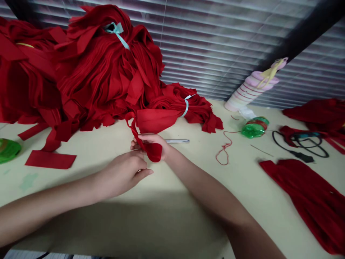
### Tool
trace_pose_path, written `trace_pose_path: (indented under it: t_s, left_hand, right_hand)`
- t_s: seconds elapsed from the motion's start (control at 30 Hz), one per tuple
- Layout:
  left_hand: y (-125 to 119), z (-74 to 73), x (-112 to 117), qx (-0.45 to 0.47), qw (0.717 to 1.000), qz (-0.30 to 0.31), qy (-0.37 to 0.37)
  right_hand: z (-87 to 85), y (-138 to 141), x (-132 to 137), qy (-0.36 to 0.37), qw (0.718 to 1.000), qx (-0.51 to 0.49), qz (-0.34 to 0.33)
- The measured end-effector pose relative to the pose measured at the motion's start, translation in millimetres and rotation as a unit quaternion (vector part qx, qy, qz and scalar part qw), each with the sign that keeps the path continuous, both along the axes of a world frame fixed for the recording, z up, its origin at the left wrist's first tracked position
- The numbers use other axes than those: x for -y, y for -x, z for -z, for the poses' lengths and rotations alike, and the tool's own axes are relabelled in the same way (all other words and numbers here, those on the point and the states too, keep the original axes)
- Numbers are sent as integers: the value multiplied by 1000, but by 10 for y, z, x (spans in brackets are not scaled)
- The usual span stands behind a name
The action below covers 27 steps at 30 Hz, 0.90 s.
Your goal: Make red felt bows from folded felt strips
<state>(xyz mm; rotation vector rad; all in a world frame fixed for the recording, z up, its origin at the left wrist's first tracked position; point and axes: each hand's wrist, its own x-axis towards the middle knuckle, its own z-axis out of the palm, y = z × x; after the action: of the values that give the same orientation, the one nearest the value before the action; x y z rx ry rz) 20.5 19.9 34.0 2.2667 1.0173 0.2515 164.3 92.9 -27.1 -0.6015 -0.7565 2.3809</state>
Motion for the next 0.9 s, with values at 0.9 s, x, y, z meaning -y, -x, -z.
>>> trace_pose_path:
  t_s: [0.9]
  left_hand:
    - [-207,277,213,180,977,-44,103]
  right_hand:
    - [-88,-31,44,-128,987,84,50]
